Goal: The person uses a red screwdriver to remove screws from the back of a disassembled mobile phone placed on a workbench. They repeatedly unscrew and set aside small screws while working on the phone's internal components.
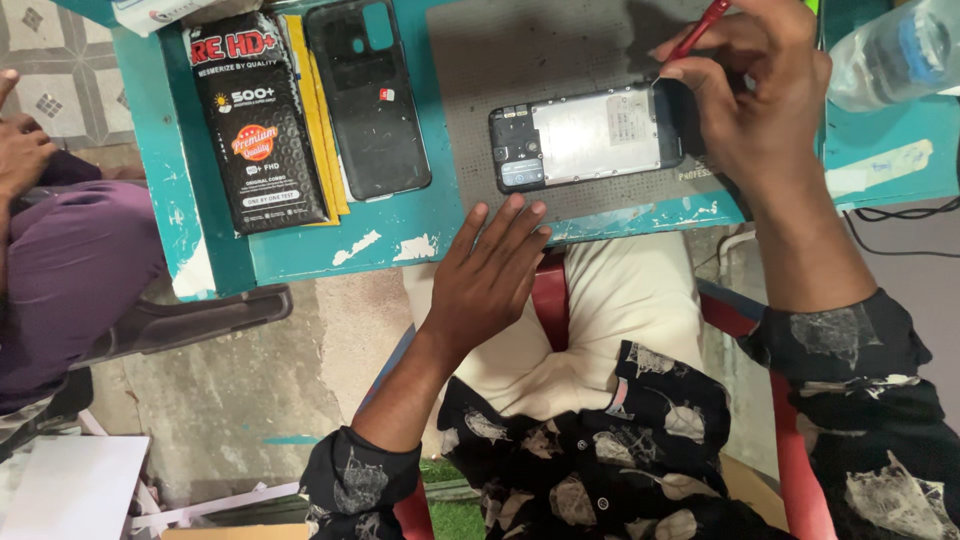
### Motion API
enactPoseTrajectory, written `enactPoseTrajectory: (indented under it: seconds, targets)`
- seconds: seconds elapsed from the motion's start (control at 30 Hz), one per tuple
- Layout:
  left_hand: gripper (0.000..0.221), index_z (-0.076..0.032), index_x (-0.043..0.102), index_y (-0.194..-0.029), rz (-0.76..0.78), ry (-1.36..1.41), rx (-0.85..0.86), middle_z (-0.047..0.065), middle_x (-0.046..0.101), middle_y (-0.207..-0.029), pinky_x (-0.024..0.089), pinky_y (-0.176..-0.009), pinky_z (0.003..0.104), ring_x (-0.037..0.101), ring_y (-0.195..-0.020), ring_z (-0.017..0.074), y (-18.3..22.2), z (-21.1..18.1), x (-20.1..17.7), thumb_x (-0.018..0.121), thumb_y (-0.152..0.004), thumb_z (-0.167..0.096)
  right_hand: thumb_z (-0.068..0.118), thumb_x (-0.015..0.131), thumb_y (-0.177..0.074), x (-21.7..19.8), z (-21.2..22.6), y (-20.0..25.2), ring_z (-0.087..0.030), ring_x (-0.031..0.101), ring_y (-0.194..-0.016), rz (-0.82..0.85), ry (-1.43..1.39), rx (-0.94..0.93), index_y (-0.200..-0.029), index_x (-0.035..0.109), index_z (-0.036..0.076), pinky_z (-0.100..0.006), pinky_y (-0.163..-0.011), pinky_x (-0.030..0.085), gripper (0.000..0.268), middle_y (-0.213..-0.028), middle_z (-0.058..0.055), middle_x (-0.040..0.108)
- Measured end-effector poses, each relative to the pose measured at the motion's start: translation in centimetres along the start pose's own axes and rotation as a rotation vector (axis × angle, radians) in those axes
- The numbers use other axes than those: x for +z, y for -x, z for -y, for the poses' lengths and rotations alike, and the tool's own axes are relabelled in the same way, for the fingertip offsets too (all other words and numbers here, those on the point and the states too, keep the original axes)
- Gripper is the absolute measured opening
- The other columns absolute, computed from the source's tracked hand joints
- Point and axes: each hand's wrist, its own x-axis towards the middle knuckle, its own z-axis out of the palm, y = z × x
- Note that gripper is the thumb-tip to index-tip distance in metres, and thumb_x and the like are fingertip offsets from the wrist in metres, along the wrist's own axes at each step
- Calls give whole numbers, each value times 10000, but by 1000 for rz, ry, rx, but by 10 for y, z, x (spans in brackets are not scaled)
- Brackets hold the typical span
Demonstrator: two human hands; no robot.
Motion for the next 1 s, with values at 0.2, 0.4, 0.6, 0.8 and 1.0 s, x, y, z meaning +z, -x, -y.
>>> enactPoseTrajectory:
  seconds: [0.2,0.4,0.6,0.8,1.0]
  targets:
    - [301,-61,683,-1321,8,30,-13,89,557,-1536,295,-1295,471,433,-1504,244,-1,0,-2,711,-1036,-152,-127,689,-1069,-4,-4,3,-266,759,-865,33,-26,156,-1443,327,32,-283,-667,570,544,-1158,-232,782]
    - [301,-61,679,-1318,10,33,-14,93,561,-1531,295,-1289,475,441,-1498,248,-1,-1,-2,708,-1031,-148,-168,683,-1170,-1,-5,2,-263,787,-1024,15,44,-75,-1473,275,16,-295,-888,629,541,-1095,-197,749]
    - [296,-60,680,-1312,8,37,-27,93,565,-1523,295,-1289,479,450,-1494,252,0,-2,0,710,-1032,-149,-65,850,-1019,2,-5,-2,-292,786,-939,-53,177,-143,-1409,329,12,-284,-714,603,655,-1013,-210,736]
    - [298,-50,675,-1314,2,76,-24,94,565,-1524,299,-1299,477,445,-1499,252,-5,-2,-4,721,-1027,-117,-163,670,-1165,2,-9,4,-300,736,-1040,31,-143,-57,-1473,261,24,-280,-833,637,546,-1178,-248,679]
    - [244,-59,729,-1214,-177,84,-82,65,691,-1351,298,-1303,514,537,-1425,224,-13,13,-38,711,-982,16,-262,573,-1182,-4,-15,11,-318,762,-1086,48,-55,-71,-1431,277,8,-339,-939,663,473,-1203,-252,669]
